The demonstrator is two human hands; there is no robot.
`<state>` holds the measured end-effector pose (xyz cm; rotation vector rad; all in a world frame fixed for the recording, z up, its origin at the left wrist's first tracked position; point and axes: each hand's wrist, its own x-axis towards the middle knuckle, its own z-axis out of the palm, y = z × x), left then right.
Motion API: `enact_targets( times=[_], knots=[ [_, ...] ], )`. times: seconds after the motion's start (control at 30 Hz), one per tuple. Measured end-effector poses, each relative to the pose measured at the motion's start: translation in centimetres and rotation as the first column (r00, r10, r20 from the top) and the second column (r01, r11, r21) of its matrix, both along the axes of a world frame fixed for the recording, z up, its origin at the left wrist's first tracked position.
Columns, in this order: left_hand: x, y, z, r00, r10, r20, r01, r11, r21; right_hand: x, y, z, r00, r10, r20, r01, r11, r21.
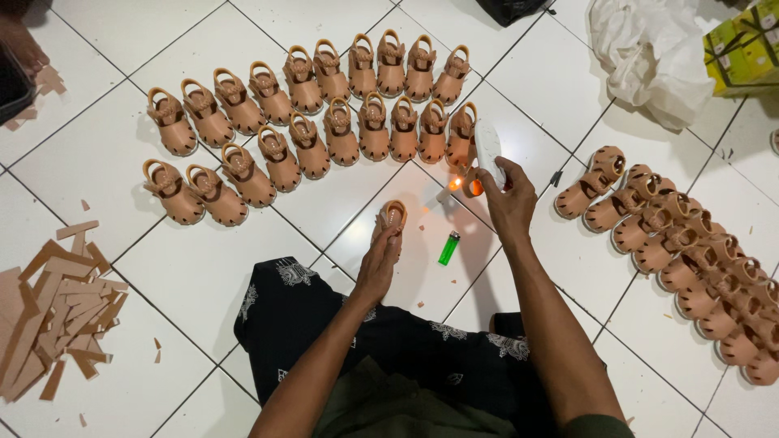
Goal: The person sits on a tiled floor and uses a lighter and a white tool to heat and smooth the edges of small brown baby sandals. They repeatedly pick up a sandal, apply the flame to the strap and sole edges, and then press or smooth the area with the tool before placing the sandal back in a row.
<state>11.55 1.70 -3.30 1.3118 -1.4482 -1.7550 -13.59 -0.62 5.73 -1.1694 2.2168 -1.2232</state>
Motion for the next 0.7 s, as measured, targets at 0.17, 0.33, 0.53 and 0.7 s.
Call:
enact_targets(
  times=[0.17, 0.33, 0.53, 0.7],
  knots=[
    [-1.2, -1.6, 0.7, 0.994, -0.022, 0.111, 0.050, 0.965, -0.259, -1.3, 1.6, 1.4, 0.992, 0.070, 0.106, -0.073, 0.997, 0.030],
    [-3.5, -3.6, 2.8, 0.954, -0.005, 0.301, 0.225, 0.676, -0.702, -3.5, 3.9, 0.8, 0.907, 0.201, 0.371, -0.248, 0.965, 0.085],
    [-6.7, -3.3, 5.1, 0.946, -0.213, 0.244, 0.303, 0.850, -0.431, -4.5, 6.8, -1.7, 0.652, 0.117, 0.749, -0.213, 0.976, 0.033],
    [-9.3, 0.2, 5.2, 0.962, -0.221, 0.160, 0.245, 0.959, -0.145, -0.2, 9.0, -3.4, 0.675, 0.243, 0.697, -0.165, 0.970, -0.179]
  ],
)
